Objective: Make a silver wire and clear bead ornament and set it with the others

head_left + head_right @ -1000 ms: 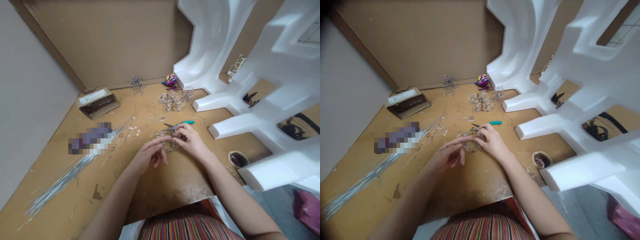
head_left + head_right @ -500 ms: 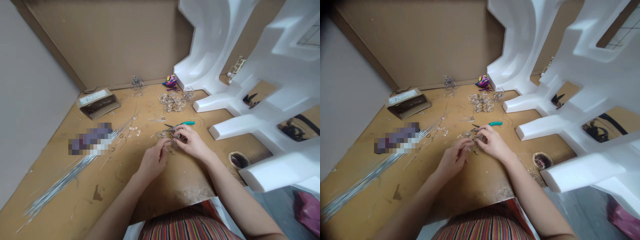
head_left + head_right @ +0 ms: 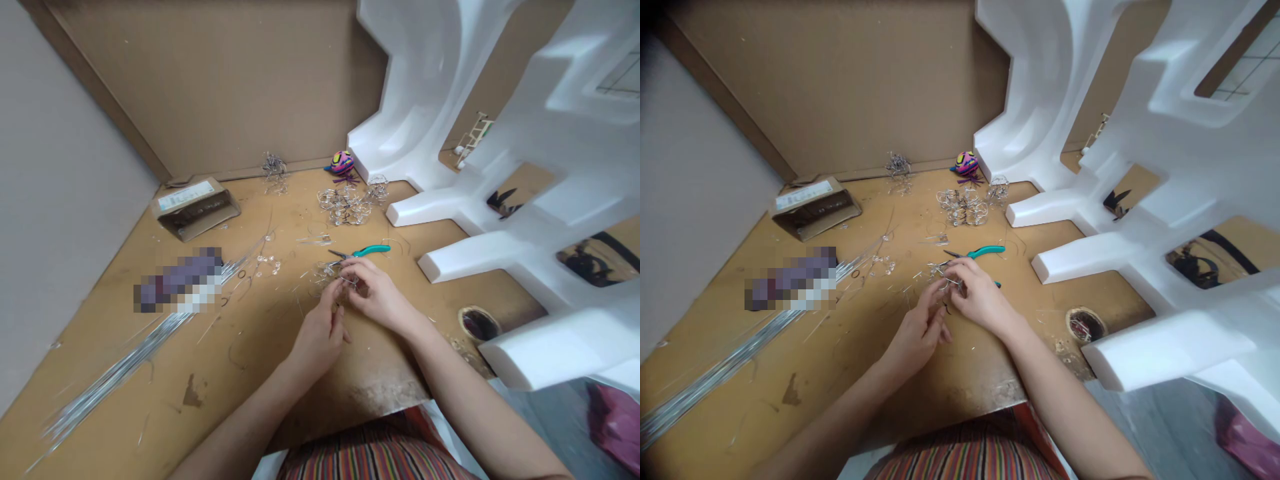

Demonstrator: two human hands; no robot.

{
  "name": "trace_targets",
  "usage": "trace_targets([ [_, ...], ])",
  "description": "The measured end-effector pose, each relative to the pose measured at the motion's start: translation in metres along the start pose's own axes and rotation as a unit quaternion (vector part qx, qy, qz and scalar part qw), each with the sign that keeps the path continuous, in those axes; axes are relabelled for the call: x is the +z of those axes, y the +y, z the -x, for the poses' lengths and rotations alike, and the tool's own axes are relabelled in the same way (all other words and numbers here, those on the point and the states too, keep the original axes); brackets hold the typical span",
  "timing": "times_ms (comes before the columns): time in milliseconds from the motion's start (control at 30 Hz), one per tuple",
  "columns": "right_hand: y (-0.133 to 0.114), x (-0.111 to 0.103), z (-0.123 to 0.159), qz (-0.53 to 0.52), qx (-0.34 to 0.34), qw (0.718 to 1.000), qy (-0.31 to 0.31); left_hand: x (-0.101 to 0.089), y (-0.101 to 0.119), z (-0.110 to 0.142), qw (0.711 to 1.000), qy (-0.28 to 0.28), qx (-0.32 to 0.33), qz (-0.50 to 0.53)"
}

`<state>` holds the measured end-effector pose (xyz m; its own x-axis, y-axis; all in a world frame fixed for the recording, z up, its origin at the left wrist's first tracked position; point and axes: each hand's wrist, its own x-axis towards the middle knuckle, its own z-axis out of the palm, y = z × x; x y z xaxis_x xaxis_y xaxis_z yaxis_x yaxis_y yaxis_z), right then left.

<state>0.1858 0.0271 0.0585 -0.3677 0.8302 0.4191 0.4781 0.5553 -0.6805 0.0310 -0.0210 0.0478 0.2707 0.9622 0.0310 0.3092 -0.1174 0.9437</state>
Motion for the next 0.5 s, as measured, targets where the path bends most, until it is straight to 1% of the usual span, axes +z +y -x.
trace_targets([
  [67,-0.003,0.001,0.000,-0.009,0.003,1.000,-0.005,0.003,0.001,0.000,0.997,0.007,-0.014,0.080],
  [133,-0.006,0.000,0.000,-0.020,0.009,1.000,-0.013,0.004,0.005,-0.001,0.987,0.027,-0.019,0.156],
  [233,-0.010,-0.002,0.001,-0.031,0.006,0.999,-0.025,0.001,0.010,-0.004,0.974,0.053,-0.015,0.221],
  [333,-0.014,-0.003,0.002,-0.040,0.007,0.999,-0.028,-0.002,0.014,-0.006,0.969,0.081,-0.007,0.231],
  [433,-0.017,-0.002,0.002,-0.056,0.016,0.998,-0.021,-0.006,0.014,-0.005,0.971,0.120,0.007,0.204],
  [500,-0.019,-0.003,0.003,-0.077,0.016,0.997,-0.016,-0.010,0.013,-0.004,0.975,0.136,0.023,0.175],
])
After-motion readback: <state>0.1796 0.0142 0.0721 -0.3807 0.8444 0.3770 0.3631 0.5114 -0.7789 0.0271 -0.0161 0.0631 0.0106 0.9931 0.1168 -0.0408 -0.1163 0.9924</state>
